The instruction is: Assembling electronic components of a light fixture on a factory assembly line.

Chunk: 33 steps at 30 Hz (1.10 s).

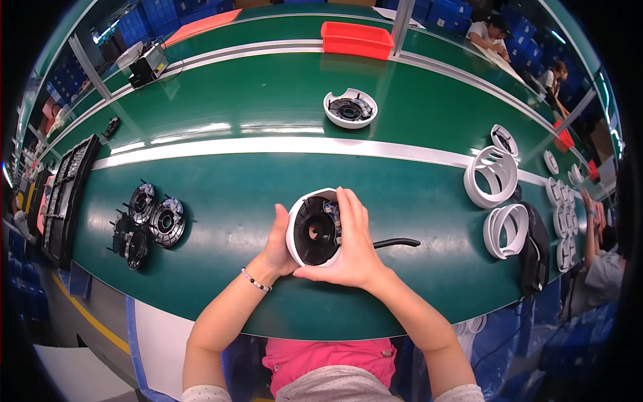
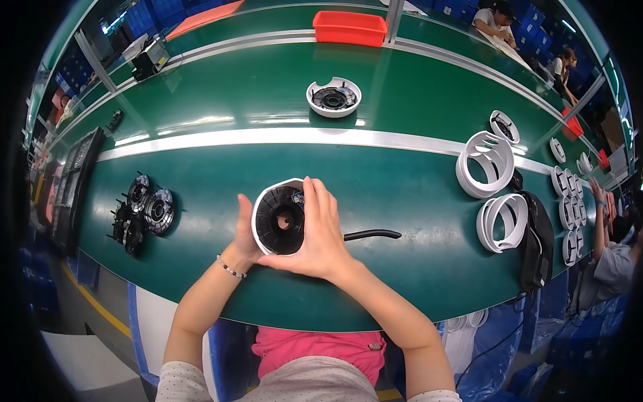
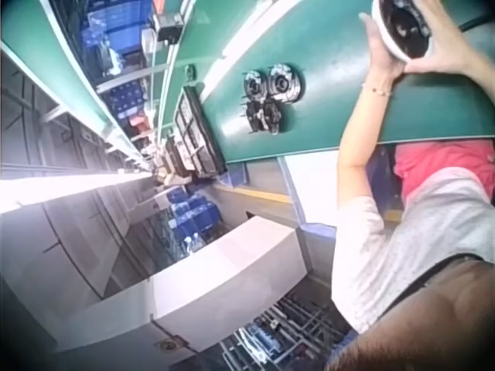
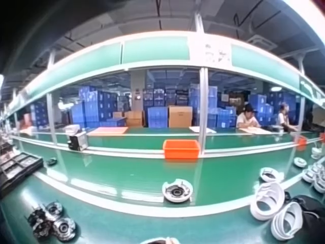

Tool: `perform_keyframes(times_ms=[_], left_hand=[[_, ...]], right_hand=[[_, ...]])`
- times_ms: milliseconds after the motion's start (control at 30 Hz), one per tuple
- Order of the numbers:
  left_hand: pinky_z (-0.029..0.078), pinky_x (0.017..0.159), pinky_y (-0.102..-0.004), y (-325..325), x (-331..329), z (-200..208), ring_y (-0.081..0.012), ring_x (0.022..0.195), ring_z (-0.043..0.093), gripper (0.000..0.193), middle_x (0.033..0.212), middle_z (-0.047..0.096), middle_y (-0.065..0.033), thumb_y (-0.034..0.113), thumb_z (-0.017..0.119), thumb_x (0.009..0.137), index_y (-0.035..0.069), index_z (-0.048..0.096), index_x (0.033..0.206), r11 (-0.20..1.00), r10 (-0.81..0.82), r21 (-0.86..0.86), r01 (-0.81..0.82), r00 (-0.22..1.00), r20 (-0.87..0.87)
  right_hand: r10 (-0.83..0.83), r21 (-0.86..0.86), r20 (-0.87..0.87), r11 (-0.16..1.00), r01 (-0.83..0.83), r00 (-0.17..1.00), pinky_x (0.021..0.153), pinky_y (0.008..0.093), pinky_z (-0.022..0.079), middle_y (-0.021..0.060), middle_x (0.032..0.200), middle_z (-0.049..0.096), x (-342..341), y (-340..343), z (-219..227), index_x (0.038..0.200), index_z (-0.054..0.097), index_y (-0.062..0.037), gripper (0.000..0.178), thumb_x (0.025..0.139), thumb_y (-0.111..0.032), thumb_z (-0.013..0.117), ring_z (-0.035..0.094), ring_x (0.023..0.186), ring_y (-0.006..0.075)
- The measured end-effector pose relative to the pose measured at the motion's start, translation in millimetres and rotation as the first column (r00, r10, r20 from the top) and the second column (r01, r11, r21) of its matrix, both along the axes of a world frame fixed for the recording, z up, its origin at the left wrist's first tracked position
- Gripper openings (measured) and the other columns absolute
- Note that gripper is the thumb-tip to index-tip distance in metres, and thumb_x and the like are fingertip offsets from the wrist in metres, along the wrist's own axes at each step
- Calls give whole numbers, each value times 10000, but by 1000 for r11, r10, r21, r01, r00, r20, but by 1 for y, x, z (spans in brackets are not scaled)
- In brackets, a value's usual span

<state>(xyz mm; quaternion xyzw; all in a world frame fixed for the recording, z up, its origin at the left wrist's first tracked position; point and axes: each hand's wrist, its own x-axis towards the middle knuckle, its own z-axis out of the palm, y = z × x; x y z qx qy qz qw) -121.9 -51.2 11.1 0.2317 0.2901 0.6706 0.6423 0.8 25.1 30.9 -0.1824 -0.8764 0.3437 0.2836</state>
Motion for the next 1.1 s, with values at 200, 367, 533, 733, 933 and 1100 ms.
perform_keyframes(times_ms=[200, 367, 533, 733, 933, 1100], left_hand=[[397, 903, -360, 15, 12, 20, -227, 1041, 479, 693, 1162, 463, -118, 236, 580, 663, 77, 299, 1276, 976, 63, 186, -114, 963, 261], [369, 932, -388, 54, -4, 29, -268, 1056, 475, 603, 1150, 481, -154, 331, 451, 718, 34, 354, 1234, 986, 143, 66, -155, 977, 160], [364, 921, -404, 123, -52, 9, -261, 1037, 481, 359, 1134, 497, -138, 216, 354, 844, 14, 422, 1133, 903, 393, -198, -381, 919, 23], [338, 937, -423, 199, -141, -17, -272, 1075, 447, 349, 1157, 463, -153, 274, 351, 882, 17, 419, 1108, 750, 630, -187, -634, 772, -89], [337, 929, -342, 228, -182, -65, -247, 1114, 401, 776, 1285, 288, -192, 255, 611, 783, 51, 99, 1329, 377, 856, 12, -926, 343, -386], [329, 912, -324, 160, -165, -30, -243, 1113, 374, 675, 1217, 375, -188, 334, 527, 819, 10, 169, 1290, 434, 645, 459, -775, -88, -759]], right_hand=[[-75, 261, -226, 956, 135, 971, 951, 481, 240, 275, 1259, 255, 0, 5, 0, 1285, 178, 36, 1104, 498, -537, 697, 289, 1150, 423], [-138, 202, -246, 961, 190, 959, 961, 516, 167, 261, 1344, 125, 2, 19, -8, 1311, 129, 19, 1006, 613, -476, 657, 127, 1234, 438], [-332, 213, -138, 910, 356, 933, 966, 489, 199, 216, 1332, 212, 94, 38, 4, 1163, 428, -49, 618, 647, -286, 674, 178, 1217, 420], [-601, 193, -136, 763, 616, 787, 917, 410, 320, 137, 1208, 436, 192, 27, 4, 947, 578, -62, 348, 623, -143, 676, 370, 1130, 348], [-700, 297, -193, 626, 721, 688, 895, 417, 348, 159, 1145, 480, 221, 29, 3, 866, 591, -47, 288, 590, -80, 666, 414, 1087, 353], [-828, 299, -120, 496, 816, 547, 829, 366, 388, 182, 1072, 502, 229, 97, -4, 1039, 527, 15, 357, 713, -108, 605, 480, 973, 323]])
